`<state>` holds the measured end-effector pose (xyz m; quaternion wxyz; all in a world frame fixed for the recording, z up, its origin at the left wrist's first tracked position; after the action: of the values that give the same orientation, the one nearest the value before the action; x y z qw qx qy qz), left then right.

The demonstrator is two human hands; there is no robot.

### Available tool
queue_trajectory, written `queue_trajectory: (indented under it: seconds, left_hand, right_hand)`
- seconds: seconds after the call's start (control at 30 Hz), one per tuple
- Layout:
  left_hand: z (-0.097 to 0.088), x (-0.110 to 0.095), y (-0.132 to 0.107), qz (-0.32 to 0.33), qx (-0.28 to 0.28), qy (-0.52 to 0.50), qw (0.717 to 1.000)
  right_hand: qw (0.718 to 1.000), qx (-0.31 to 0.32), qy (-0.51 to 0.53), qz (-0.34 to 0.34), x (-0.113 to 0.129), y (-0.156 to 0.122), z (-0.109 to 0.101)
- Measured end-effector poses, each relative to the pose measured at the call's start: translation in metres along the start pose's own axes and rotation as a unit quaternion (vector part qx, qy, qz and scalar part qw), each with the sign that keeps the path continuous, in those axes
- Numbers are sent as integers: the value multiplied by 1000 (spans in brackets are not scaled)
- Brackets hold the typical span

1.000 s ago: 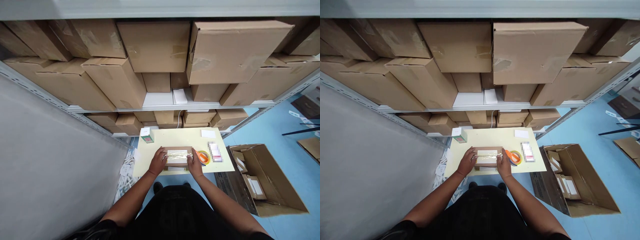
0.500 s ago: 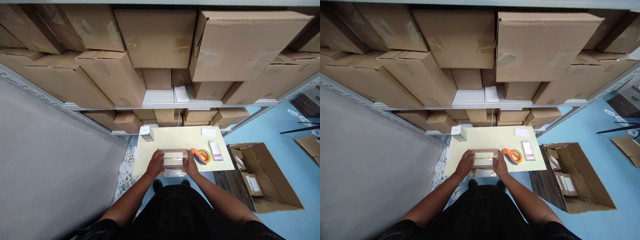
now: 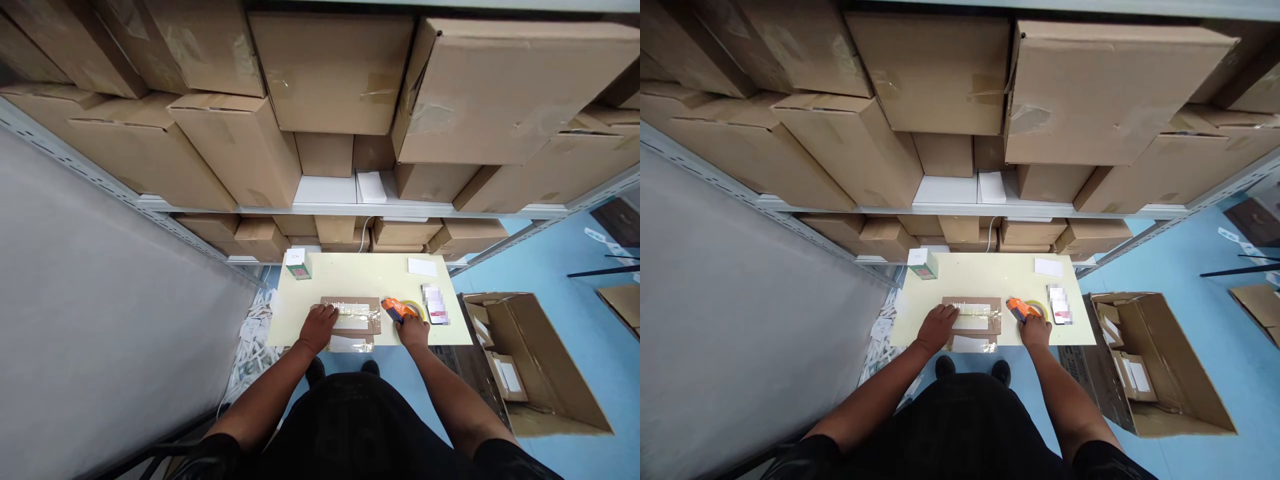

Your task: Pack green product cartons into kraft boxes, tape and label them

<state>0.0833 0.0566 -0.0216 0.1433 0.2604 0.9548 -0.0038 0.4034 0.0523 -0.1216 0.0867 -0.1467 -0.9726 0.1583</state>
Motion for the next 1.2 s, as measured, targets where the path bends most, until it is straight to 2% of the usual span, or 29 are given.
queue_trajectory:
  seconds: [0.07, 0.13, 0.23, 0.3, 0.4, 0.47, 0.53, 0.57, 0.63, 0.67, 0.73, 0.8, 0.9, 0.93, 1.0, 1.07, 1.2]
  left_hand:
    - [0, -6, 3, -6, 23, 53, 998]
    - [3, -9, 6, -25, 53, 85, 995]
    - [10, -6, 7, -79, 101, 73, 989]
    - [13, -4, 5, -113, 121, 40, 985]
    - [7, -5, 4, -143, 103, -27, 984]
    - [-3, -3, 4, -163, 68, -82, 981]
    - [-10, 6, 3, -207, 35, -158, 965]
    - [-11, 14, 2, -238, 23, -218, 946]
    - [-7, 30, -2, -300, 10, -356, 885]
    - [-4, 36, -3, -322, 8, -416, 851]
    - [1, 43, -5, -342, 13, -493, 800]
    - [8, 45, -7, -346, 22, -562, 751]
    - [17, 43, -11, -344, -1, -685, 642]
    - [18, 45, -14, -350, -17, -704, 618]
    - [21, 50, -20, -371, -41, -705, 602]
    - [23, 52, -24, -387, -47, -697, 601]
    - [23, 52, -25, -380, -41, -679, 627]
  right_hand:
    - [1000, 4, -23, 6, 5, -1, -8]
    - [1000, 2, 5, 13, 6, -5, -22]
    - [984, 33, 169, 33, -2, -16, -42]
    - [951, 53, 304, 26, 0, -25, -58]
    - [909, 65, 410, -31, 26, -37, -92]
    - [901, 85, 418, -77, 56, -43, -110]
    - [903, 112, 401, -108, 88, -46, -117]
    - [905, 128, 388, -120, 104, -47, -117]
    - [911, 154, 353, -146, 133, -47, -114]
    - [917, 162, 328, -160, 146, -47, -111]
    - [930, 172, 263, -189, 166, -48, -106]
    - [939, 179, 206, -207, 180, -50, -103]
    - [945, 183, 163, -216, 190, -52, -103]
    - [946, 182, 158, -215, 192, -52, -104]
    - [947, 183, 152, -216, 194, -52, -106]
    - [947, 185, 148, -218, 196, -52, -106]
    - [947, 188, 130, -225, 199, -52, -104]
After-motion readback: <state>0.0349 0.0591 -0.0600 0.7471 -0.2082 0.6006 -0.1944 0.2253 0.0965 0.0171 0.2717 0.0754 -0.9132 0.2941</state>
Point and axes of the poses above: each hand's wrist, its own y-axis towards the middle knuckle, its own z-axis out of the palm, x = y × z, the point moved 10 cm from there along y, towards the middle knuckle, and after that the axes turned 1 degree about z, right-handed, at the moved point
